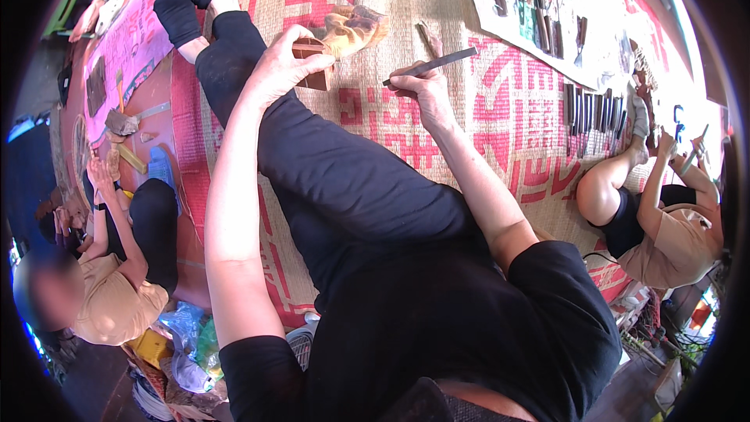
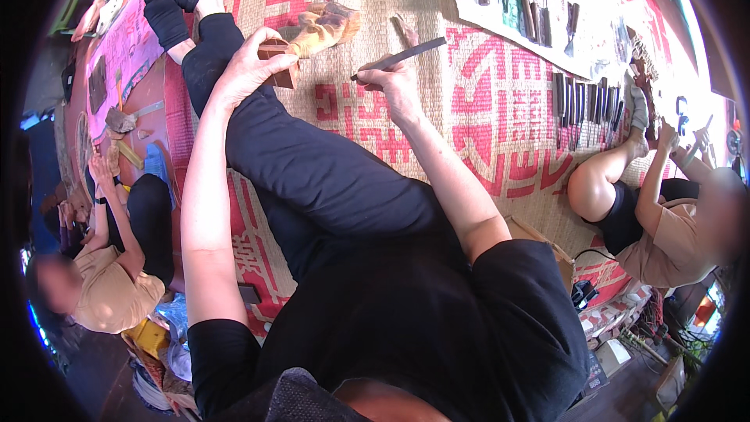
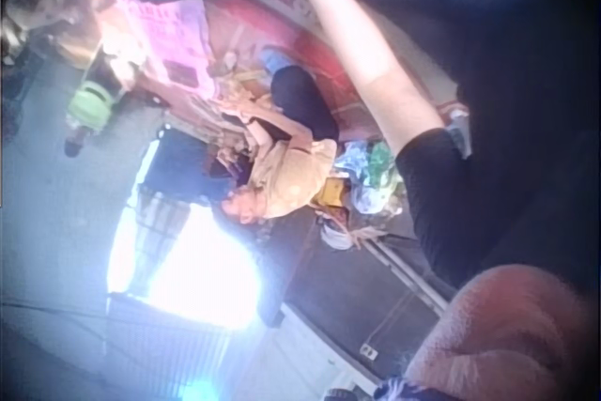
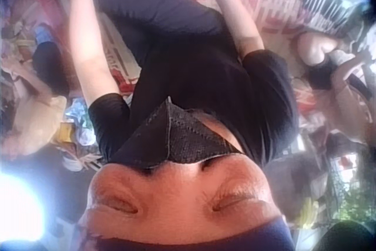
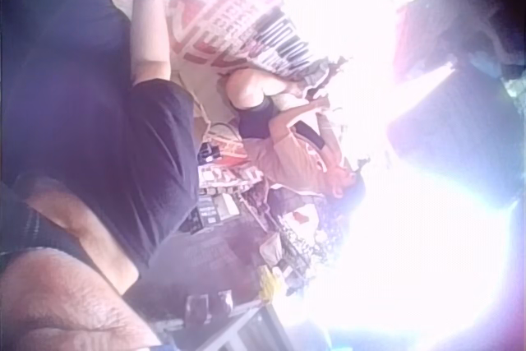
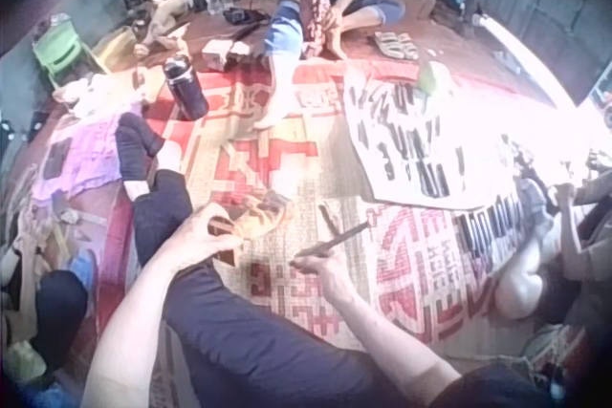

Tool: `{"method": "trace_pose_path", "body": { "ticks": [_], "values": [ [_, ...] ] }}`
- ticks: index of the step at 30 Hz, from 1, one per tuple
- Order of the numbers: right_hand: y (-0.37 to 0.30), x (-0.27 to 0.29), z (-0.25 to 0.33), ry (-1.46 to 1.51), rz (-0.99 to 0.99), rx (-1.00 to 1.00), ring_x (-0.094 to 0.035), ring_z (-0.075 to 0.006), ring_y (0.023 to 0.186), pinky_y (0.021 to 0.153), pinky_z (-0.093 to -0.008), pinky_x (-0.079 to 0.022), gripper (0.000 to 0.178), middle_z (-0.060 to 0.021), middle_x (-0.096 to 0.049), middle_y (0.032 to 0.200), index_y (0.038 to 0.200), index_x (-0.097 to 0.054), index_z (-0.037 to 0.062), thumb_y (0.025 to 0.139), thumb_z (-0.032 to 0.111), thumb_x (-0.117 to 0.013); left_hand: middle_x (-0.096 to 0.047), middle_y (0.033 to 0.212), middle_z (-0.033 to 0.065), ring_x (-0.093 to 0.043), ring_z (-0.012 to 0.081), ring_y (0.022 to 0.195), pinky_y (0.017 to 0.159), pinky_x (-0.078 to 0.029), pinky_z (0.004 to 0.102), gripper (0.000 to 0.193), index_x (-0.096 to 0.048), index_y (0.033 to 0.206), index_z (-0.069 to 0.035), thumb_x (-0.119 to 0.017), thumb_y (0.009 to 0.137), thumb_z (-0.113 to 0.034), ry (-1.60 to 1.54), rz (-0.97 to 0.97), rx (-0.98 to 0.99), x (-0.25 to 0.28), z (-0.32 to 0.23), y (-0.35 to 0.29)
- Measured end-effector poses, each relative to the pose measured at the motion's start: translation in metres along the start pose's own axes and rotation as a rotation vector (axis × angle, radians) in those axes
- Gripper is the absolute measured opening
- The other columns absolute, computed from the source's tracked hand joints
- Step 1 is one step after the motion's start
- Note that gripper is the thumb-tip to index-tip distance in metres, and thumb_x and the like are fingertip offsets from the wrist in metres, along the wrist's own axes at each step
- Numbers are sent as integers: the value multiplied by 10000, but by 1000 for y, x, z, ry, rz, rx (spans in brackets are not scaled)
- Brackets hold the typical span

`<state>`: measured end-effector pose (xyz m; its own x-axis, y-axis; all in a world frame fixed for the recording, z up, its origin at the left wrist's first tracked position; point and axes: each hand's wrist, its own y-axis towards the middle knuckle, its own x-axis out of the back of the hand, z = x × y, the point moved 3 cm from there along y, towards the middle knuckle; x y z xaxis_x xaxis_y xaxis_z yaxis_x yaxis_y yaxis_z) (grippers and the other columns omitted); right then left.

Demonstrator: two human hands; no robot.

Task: The person sits on a mat and carves a small wooden block using a knife. They hold the wood in their left hand and use the knife in their right hand to shape the object, occasionally rotating it to work on different sides.

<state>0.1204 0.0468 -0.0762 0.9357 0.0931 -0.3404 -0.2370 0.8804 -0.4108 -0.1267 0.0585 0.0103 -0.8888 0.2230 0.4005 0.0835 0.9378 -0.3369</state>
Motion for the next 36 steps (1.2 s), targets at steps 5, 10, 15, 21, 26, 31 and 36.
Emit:
{"method": "trace_pose_path", "body": {
  "ticks": [5,10,15,21,26,31,36],
  "values": [
    [4,-9,1,55,17,-22,-641,-155,704,650,-252,-517,60,-102,-664,783,776,-601,-7,734,-1,-644,-627,984,110,-589,159,948,821,-453,292,446,-520,1003,-42,-739,733,-322,157,48,30,-1,-12,-10],
    [13,-23,-1,86,7,-23,-640,-161,718,651,-263,-502,54,-106,-663,778,779,-618,-4,731,9,-638,-638,901,80,-603,160,862,788,-460,290,420,-538,961,-63,-744,717,-336,189,60,-1,-3,-9,-9],
    [30,-33,-2,103,8,-19,-638,-160,740,673,-270,-506,137,-107,-664,826,857,-633,-22,724,12,-641,-611,879,48,-557,125,839,742,-453,272,366,-528,966,-70,-714,760,-308,198,111,-39,-5,-14,-11],
    [33,-47,3,199,-42,32,-620,-153,783,714,-296,-493,143,-75,-652,836,855,-637,4,715,15,-661,-618,900,63,-587,152,822,720,-469,305,311,-526,995,-73,-692,777,-221,97,116,-17,-8,-14,-12],
    [32,-51,5,170,-82,40,-614,-156,767,699,-296,-485,139,-61,-641,798,836,-632,12,704,13,-674,-577,864,11,-528,90,767,639,-453,237,273,-512,998,-85,-674,797,-175,-52,242,75,-12,-17,-14],
    [30,-55,5,42,-102,87,-599,-143,750,685,-283,-473,164,-60,-636,790,836,-626,3,688,24,-692,-550,832,-12,-501,69,744,629,-439,224,258,-502,972,-75,-670,783,-124,14,293,52,-13,-10,-12],
    [34,-48,1,66,-91,49,-608,-167,850,768,-303,-499,182,-92,-646,888,896,-603,-9,729,29,-665,-519,807,-32,-469,52,757,662,-399,198,244,-496,939,-66,-672,776,-111,-25,344,20,-14,-3,-8]
  ]
}}
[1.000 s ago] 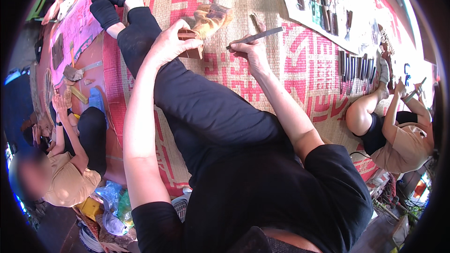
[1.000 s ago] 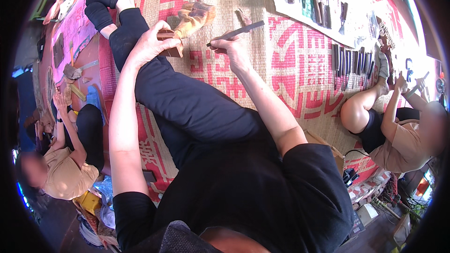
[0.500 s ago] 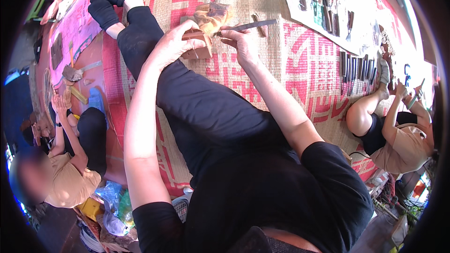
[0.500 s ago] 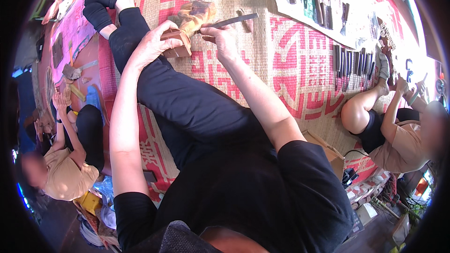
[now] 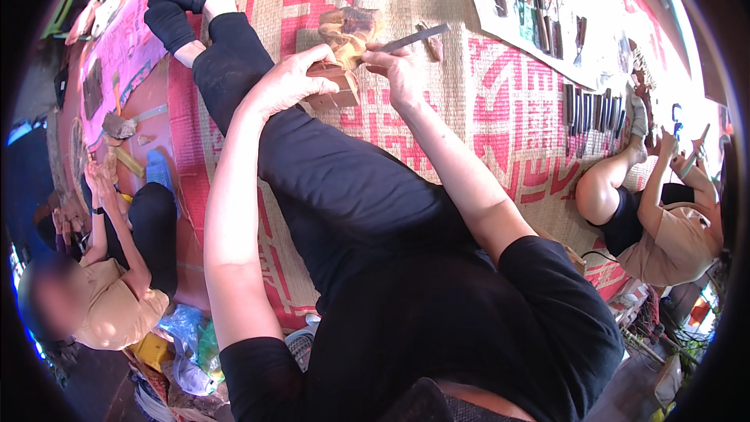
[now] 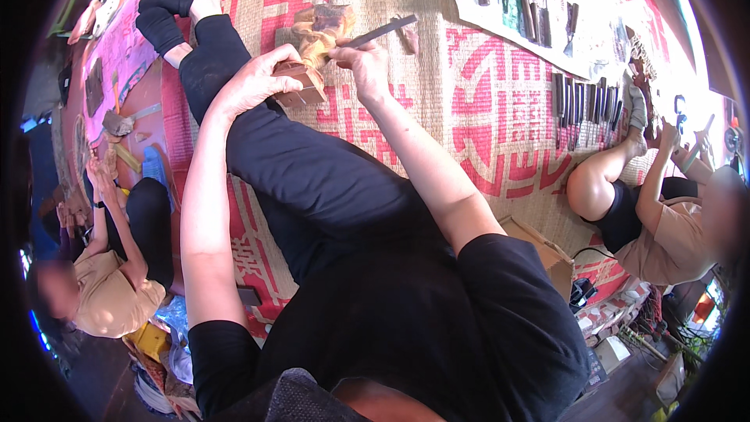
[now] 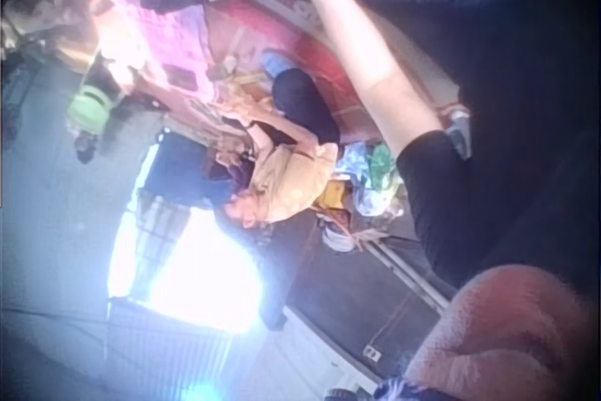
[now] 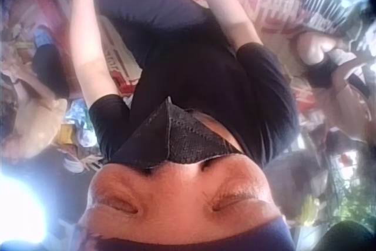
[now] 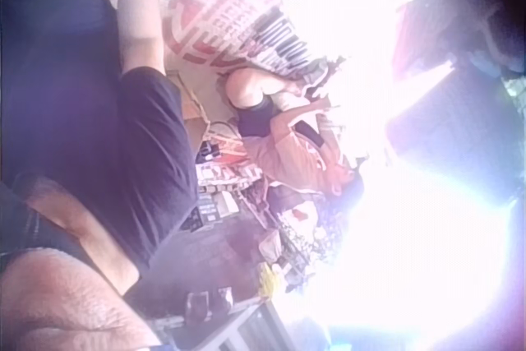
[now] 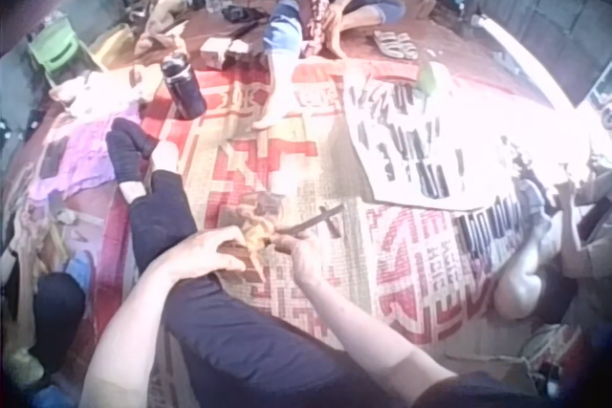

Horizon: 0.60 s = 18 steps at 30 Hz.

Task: The person sits on a mat and carves a small wooden block using a knife. They hold the wood in their left hand and use the knife in their right hand to shape the object, occasionally rotating it to work on different sides.

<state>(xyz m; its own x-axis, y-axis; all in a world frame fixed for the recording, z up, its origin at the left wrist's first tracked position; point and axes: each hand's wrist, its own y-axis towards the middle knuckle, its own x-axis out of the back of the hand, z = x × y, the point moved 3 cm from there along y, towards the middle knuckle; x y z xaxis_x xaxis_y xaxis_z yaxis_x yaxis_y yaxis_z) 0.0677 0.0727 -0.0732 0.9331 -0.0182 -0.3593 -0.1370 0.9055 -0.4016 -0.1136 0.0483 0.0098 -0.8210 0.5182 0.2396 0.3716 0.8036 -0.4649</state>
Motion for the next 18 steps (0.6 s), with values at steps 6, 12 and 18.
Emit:
{"method": "trace_pose_path", "body": {
  "ticks": [6,12,18],
  "values": [
    [6,6,5,90,54,3,-623,-163,842,752,-299,-516,136,-81,-660,869,895,-649,-1,761,25,-636,-498,788,-37,-444,40,750,656,-376,195,234,-481,914,-65,-669,777,-87,-16,3,4,-1,-1,-1],
    [3,-2,2,65,-2,65,-610,-149,737,713,-279,-493,190,-88,-645,812,887,-628,-28,706,2,-676,-500,793,-36,-445,42,750,657,-373,196,229,-476,906,-62,-665,778,-65,36,-8,-10,0,4,3],
    [7,10,5,61,-15,30,-610,-151,750,733,-280,-484,180,-90,-648,844,900,-620,-21,728,10,-662,-499,796,-33,-447,49,761,674,-374,200,228,-475,905,-58,-665,780,-72,-13,-1,1,1,6,2]
  ]
}}
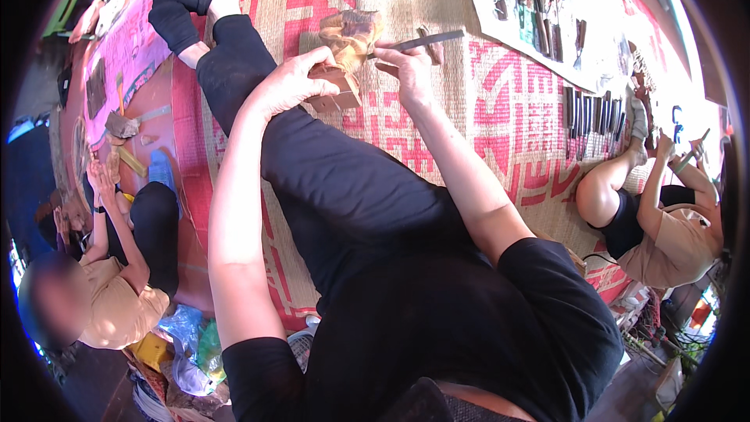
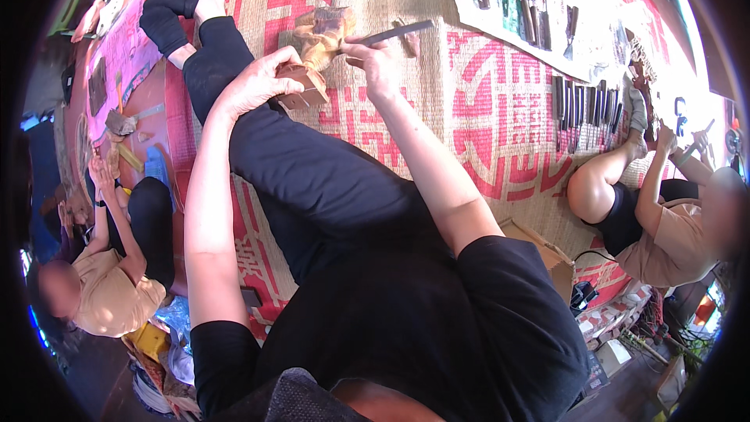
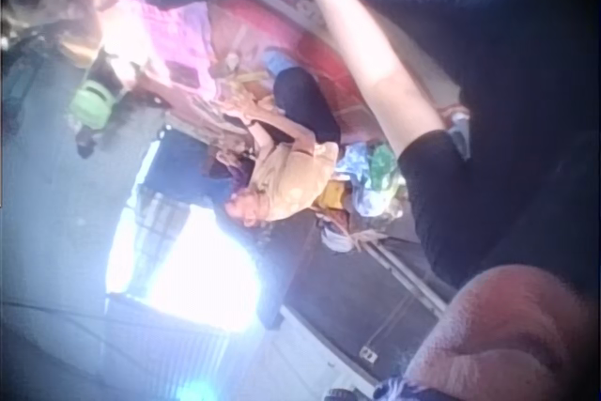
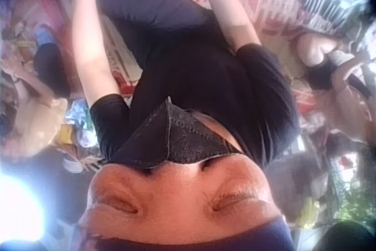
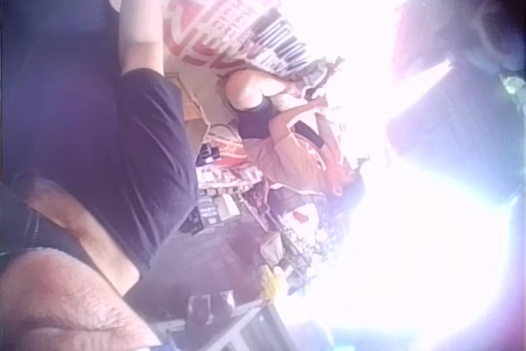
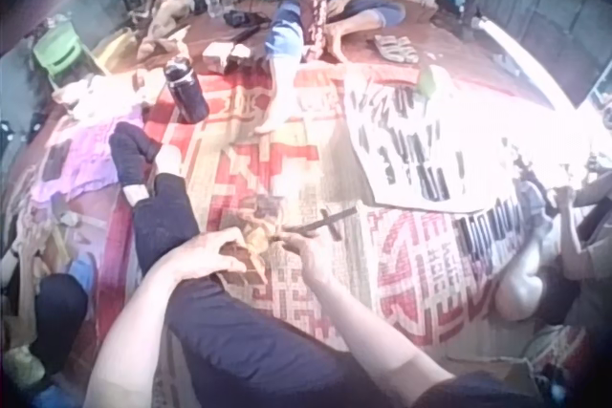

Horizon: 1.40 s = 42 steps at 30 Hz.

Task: The person sits on a mat and carves a small wooden block using a knife. They hold the wood in their left hand and use the knife in their right hand to shape the object, occasionally rotating it to work on different sides.

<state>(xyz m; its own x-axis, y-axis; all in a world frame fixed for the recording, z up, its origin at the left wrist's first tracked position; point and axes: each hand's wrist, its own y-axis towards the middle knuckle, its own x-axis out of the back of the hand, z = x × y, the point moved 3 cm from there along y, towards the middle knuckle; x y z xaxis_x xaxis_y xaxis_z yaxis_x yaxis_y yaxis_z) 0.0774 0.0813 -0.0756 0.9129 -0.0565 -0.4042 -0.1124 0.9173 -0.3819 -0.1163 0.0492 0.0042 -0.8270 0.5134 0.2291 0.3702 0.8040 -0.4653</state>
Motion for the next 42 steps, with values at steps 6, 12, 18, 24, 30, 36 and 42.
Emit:
{"method": "trace_pose_path", "body": {
  "ticks": [6,12,18,24,30,36,42],
  "values": [
    [-6,-13,0,-76,14,55,-591,-131,727,715,-270,-467,192,-78,-644,801,884,-630,-29,711,31,-689,-491,794,-39,-447,50,753,668,-379,199,236,-474,902,-57,-671,774,-73,57,-17,-10,-1,-8,-2],
    [-1,4,2,33,15,-7,-610,-157,798,744,-291,-475,145,-74,-649,837,867,-635,-1,738,52,-674,-485,787,-40,-437,47,745,658,-381,201,242,-466,886,-57,-676,766,-64,33,-9,12,0,-3,-2],
    [-8,-17,1,-156,34,64,-601,-142,769,746,-291,-472,194,-81,-647,808,860,-628,-26,683,5,-701,-492,781,-36,-442,44,754,670,-385,199,232,-459,877,-53,-664,768,-42,98,-8,9,-1,-8,-2],
    [2,5,4,7,-30,11,-612,-146,733,717,-285,-479,151,-93,-650,788,845,-635,-23,709,28,-678,-496,780,-29,-447,46,759,681,-388,200,225,-468,881,-50,-661,766,-44,86,3,18,0,-4,-2],
    [-5,-11,-3,-161,56,65,-610,-159,764,740,-281,-470,205,-94,-648,830,913,-620,-22,717,13,-669,-497,777,-32,-453,44,756,675,-393,202,232,-479,883,-48,-669,752,-44,94,1,48,-1,-8,-1],
    [9,14,-3,62,-57,-22,-626,-165,708,696,-279,-501,131,-103,-654,840,888,-616,-13,757,-7,-620,-504,781,-27,-462,47,748,659,-402,207,227,-486,882,-51,-668,748,-44,111,7,3,0,-1,0],
    [-4,-1,-8,-84,63,-3,-603,-147,778,726,-290,-480,183,-87,-640,835,896,-611,-7,735,47,-677,-519,792,-21,-473,51,761,679,-415,212,227,-486,884,-49,-664,744,-39,84,14,36,-1,-4,-1]
  ]
}}
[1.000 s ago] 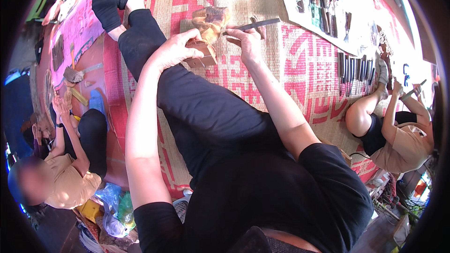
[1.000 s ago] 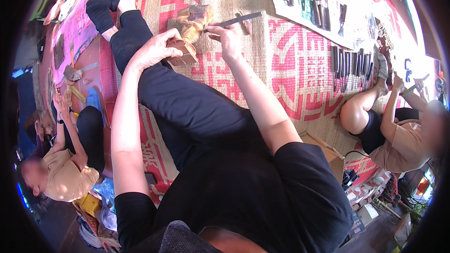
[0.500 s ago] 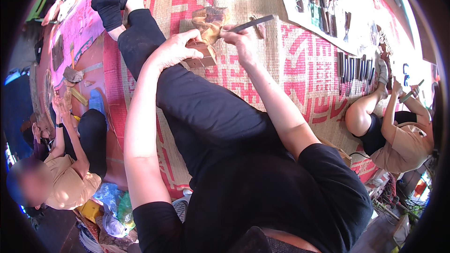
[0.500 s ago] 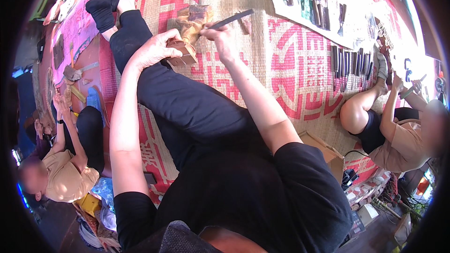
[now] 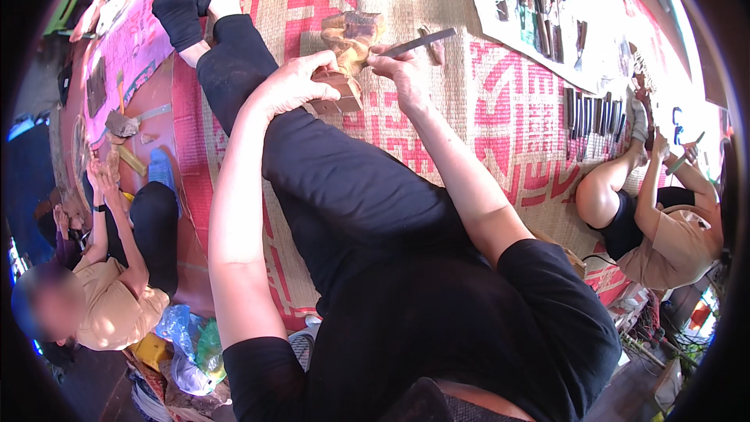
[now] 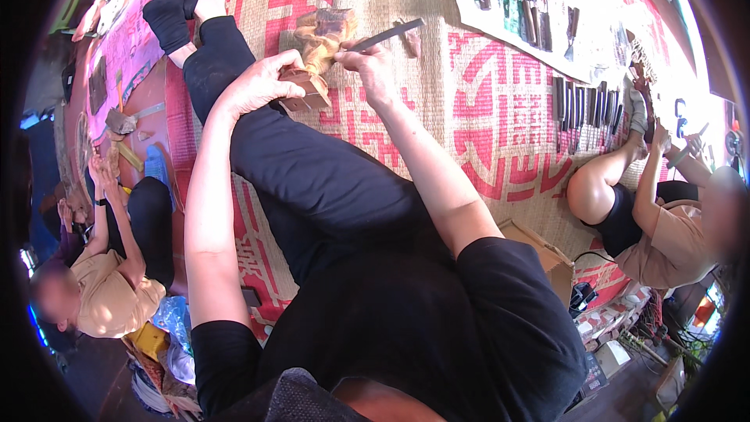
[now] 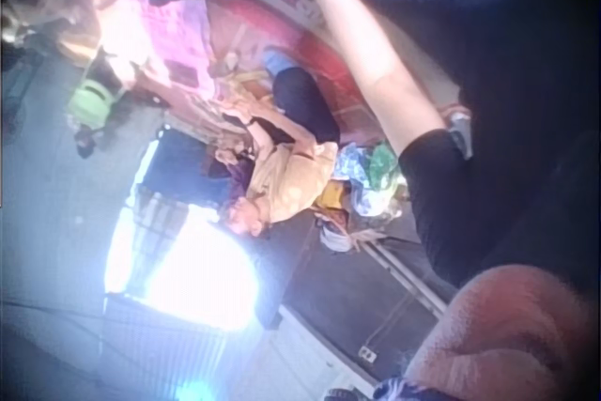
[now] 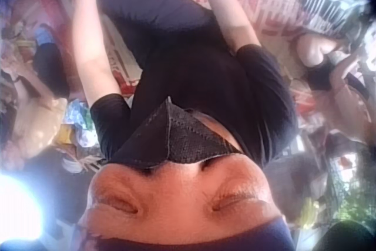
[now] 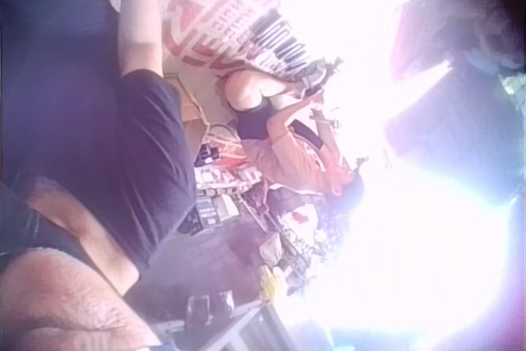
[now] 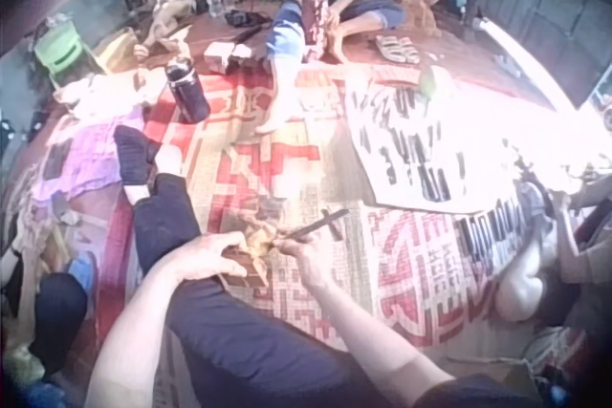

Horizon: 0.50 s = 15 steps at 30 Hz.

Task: The person sits on a mat and carves a small wooden block using a knife. They hold the wood in their left hand and use the knife in their right hand to shape the object, occasionally rotating it to work on different sides.

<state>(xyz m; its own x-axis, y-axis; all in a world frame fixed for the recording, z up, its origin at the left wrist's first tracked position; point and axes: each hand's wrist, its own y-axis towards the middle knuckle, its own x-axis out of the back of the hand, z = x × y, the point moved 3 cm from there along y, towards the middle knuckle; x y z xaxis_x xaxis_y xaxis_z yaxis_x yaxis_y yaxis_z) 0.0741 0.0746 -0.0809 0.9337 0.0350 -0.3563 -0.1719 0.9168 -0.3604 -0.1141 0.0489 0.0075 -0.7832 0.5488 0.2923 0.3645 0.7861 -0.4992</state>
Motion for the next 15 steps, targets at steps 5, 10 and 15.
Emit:
{"method": "trace_pose_path", "body": {
  "ticks": [5,10,15],
  "values": [
    [4,-5,0,21,10,17,-603,-145,762,726,-286,-476,205,-85,-644,817,926,-608,-3,742,57,-673,-516,797,-19,-476,54,770,690,-421,218,226,-484,884,-43,-660,742,-33,45,-2,-11,1,0,1],
    [12,11,3,96,-40,-26,-608,-152,766,744,-288,-478,175,-80,-652,839,899,-631,5,742,71,-674,-509,799,-17,-470,53,772,686,-416,222,229,-484,884,-39,-661,740,-30,41,7,-12,0,3,1],
    [-1,-7,3,-64,21,19,-610,-161,757,759,-293,-475,194,-87,-651,835,892,-634,-5,720,67,-690,-510,797,-13,-470,56,773,677,-404,209,232,-484,889,-38,-662,739,-35,4,16,-10,-1,6,1]
  ]
}}
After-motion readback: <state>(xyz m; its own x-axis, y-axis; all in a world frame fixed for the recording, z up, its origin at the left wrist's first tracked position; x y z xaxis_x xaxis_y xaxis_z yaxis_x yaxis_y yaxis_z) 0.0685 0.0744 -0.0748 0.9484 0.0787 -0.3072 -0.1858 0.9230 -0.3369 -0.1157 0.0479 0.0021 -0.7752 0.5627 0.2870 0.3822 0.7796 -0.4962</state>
